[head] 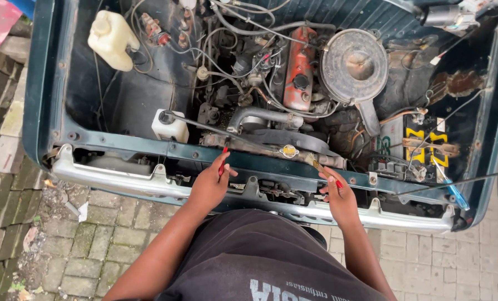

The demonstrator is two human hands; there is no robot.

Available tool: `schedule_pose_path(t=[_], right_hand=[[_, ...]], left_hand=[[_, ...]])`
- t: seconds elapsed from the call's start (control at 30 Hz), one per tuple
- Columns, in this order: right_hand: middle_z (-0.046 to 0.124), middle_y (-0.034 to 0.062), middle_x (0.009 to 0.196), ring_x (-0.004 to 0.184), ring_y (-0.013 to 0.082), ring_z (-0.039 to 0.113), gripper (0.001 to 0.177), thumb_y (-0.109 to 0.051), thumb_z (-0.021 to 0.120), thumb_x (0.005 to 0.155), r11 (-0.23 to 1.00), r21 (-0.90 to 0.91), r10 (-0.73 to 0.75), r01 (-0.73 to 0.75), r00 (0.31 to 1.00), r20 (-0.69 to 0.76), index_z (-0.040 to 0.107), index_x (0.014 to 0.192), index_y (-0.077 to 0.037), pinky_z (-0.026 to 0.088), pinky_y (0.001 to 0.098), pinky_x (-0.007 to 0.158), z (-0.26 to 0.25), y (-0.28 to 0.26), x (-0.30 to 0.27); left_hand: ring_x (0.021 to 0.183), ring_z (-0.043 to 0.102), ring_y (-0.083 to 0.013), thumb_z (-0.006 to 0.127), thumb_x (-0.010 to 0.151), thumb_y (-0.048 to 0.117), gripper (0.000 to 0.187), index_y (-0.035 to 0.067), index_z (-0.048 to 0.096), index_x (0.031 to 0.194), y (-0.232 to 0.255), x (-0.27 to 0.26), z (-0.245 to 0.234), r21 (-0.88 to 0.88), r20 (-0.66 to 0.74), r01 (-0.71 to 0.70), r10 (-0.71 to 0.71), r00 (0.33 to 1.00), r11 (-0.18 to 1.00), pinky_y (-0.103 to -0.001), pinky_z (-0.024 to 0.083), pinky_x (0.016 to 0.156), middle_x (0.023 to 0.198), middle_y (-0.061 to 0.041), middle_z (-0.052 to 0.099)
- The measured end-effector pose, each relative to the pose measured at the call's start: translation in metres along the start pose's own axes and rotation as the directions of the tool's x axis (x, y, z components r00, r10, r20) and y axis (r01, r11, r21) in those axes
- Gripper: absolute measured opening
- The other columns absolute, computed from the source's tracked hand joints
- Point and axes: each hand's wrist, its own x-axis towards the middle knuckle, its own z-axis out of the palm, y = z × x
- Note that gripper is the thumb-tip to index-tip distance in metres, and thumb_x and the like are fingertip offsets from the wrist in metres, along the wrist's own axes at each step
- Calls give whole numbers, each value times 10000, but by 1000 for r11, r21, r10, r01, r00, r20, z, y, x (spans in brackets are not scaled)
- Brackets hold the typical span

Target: The person uses a brush and a red tool to clean the front radiator support and engine bay of a car. They scrub various metal surfaces and crevices with the brush, occasionally using the red tool to assist in reaching specific areas.

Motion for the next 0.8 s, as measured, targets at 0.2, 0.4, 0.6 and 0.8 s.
schedule_pose_path(t=[0.2,0.4,0.6,0.8], right_hand=[[683,195,1320,853,196,653,401,-196,381,1122,998,36,-43,46,996,-78,583,1446,-70,565,276,706,10,0,1],[703,148,1306,862,195,672,404,-210,350,1128,1000,9,-6,7,995,-101,595,1430,-100,568,280,696,15,16,11],[728,104,1257,894,227,708,360,-207,379,1120,994,-93,44,-65,975,-216,629,1373,-150,590,312,716,-5,11,17],[710,128,1282,920,306,737,341,-184,427,1100,957,-289,-55,-30,958,-281,609,1388,-174,601,423,783,-8,8,9]], left_hand=[[970,733,-329,362,1079,202,490,31,397,1537,-1,-3,1,-6,82,-1,1,997,1000,-419,587,728,1123,-137,775],[1044,736,-317,359,1074,181,451,92,479,1499,-2,-3,-5,-54,182,-37,46,982,998,-428,590,847,1087,-125,793],[1076,724,-332,357,1068,164,473,88,440,1528,-2,2,-10,-64,174,-23,34,984,998,-453,575,887,1109,-147,789],[1078,711,-344,358,1068,184,483,77,423,1535,0,2,-4,-19,166,6,-3,986,1000,-461,581,870,1140,-151,773]])
